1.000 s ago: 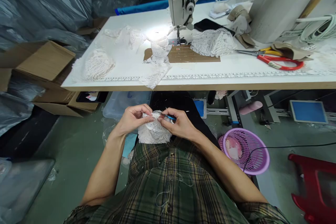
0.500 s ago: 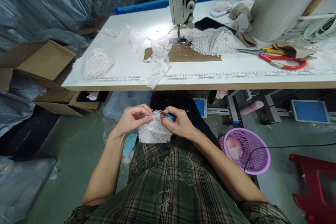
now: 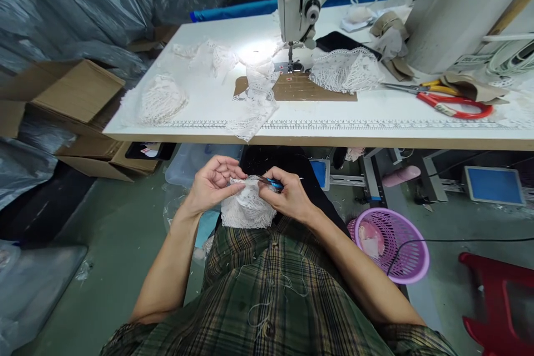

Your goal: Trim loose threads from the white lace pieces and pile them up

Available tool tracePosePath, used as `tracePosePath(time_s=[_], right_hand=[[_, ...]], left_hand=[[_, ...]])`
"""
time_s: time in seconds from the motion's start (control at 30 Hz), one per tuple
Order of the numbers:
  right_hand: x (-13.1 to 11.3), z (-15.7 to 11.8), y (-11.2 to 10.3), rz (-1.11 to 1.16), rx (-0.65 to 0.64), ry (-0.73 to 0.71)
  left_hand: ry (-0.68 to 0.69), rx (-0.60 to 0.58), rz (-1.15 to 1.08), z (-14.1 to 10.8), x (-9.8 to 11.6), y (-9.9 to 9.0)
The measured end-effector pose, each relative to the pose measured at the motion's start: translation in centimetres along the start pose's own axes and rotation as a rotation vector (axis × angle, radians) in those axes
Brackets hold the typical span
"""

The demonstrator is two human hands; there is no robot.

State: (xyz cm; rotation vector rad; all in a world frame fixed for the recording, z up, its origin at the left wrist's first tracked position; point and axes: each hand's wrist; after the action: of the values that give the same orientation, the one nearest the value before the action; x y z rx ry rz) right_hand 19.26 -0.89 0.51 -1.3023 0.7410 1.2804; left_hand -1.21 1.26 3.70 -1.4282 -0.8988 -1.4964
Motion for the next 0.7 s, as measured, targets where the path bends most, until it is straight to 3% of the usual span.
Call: tracePosePath(time_s=[0.27, 0.47, 0.7], right_hand=[[0.4, 0.0, 0.0, -0.039, 0.025, -0.021], [1.3, -0.3, 0.3, 0.053, -0.017, 0.011], [0.2, -0.7, -0.5, 0.033, -0.056, 0.034]], left_hand=[[-0.027, -0.012, -0.038, -0.2, -0.3, -0.1], [-0.040, -0.006, -0.070, -0.1, -1.2, -0.3], [-0.157, -0.188, 0.158, -1.0, -1.8, -1.0]])
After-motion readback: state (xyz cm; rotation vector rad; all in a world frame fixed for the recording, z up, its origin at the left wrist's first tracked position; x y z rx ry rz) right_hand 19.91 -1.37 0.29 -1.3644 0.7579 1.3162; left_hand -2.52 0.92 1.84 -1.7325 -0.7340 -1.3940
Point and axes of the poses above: each hand's wrist, its own z-axis towards the middle knuckle, its own y-axis out of the palm, x = y × z, and after that the axes turned 2 degrees about -x, right-handed
